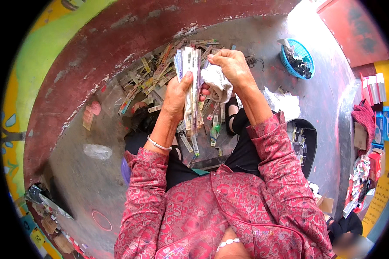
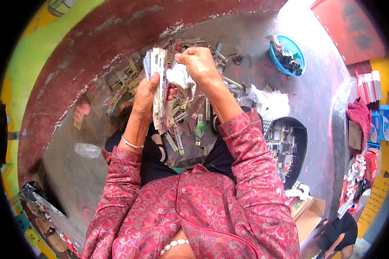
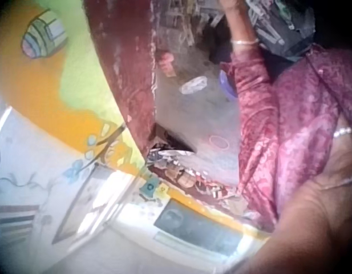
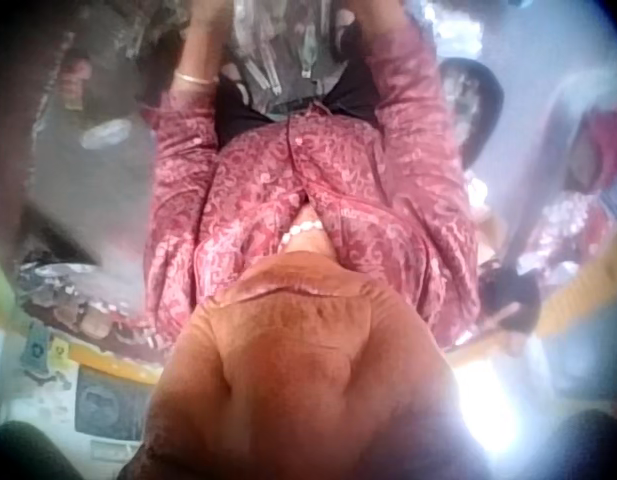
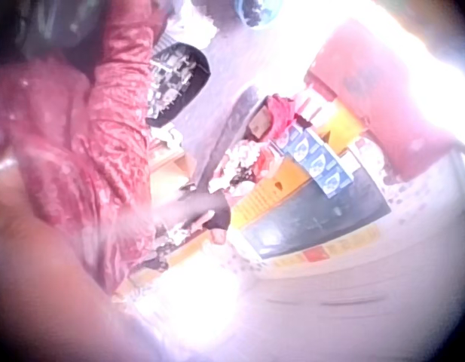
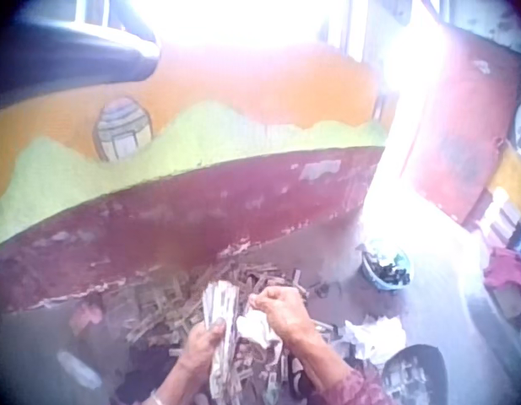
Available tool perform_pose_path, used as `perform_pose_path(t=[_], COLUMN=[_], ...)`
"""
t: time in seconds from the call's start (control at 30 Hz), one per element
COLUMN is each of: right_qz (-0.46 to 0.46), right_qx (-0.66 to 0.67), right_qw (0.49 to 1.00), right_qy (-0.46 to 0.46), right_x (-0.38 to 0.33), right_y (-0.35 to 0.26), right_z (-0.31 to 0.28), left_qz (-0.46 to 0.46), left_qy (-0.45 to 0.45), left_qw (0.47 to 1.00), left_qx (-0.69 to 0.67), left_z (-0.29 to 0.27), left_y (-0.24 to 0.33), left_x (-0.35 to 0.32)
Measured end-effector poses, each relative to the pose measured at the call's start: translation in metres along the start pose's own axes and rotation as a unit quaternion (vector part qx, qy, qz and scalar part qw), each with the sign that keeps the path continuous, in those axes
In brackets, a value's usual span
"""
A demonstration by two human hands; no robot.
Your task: The person wipes individual packaged items with a cloth, stacks them together, and then places the stack into a plastic bag.
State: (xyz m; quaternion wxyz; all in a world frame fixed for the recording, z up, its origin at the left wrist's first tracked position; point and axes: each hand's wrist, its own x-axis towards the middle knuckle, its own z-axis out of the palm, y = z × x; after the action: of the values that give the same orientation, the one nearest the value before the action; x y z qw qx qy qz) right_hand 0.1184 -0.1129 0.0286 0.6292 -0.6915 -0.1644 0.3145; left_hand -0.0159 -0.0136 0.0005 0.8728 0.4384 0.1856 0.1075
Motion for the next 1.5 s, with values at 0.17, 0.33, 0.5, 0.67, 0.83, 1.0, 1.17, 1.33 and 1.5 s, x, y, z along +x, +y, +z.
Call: perform_pose_path(t=[0.17,0.33,0.5,0.67,0.83,1.0,1.17,1.33,1.5], right_qz=[-0.035,-0.049,-0.050,-0.044,-0.208,-0.441,-0.383,-0.327,-0.314], right_qx=[-0.063,-0.012,0.007,-0.083,0.066,-0.289,-0.357,-0.212,-0.358], right_qw=[0.997,0.996,0.993,0.994,0.969,0.850,0.848,0.900,0.871], right_qy=[-0.010,-0.068,-0.109,-0.063,0.114,-0.016,0.086,0.196,0.120], right_x=[0.002,-0.008,-0.008,-0.007,-0.008,-0.023,0.000,0.004,-0.025], right_y=[0.005,-0.004,-0.008,-0.010,-0.028,-0.008,-0.008,-0.024,0.001], right_z=[-0.003,-0.005,-0.010,-0.015,-0.019,0.017,0.001,-0.019,0.028], left_qz=[0.004,0.016,0.033,0.065,0.021,0.039,0.015,-0.019,0.040], left_qy=[-0.033,-0.037,-0.029,0.002,0.006,-0.005,-0.013,0.015,0.025], left_qw=[0.999,0.999,0.996,0.989,0.995,0.998,0.997,0.999,0.991], left_qx=[-0.014,0.008,0.071,0.132,0.098,0.058,0.068,0.034,0.124], left_z=[-0.004,-0.007,0.000,0.005,0.001,-0.004,0.002,-0.003,0.006], left_y=[0.006,0.009,0.014,0.009,0.000,0.002,-0.002,-0.002,-0.012], left_x=[-0.006,-0.012,-0.014,-0.010,-0.003,-0.003,-0.009,-0.004,-0.003])
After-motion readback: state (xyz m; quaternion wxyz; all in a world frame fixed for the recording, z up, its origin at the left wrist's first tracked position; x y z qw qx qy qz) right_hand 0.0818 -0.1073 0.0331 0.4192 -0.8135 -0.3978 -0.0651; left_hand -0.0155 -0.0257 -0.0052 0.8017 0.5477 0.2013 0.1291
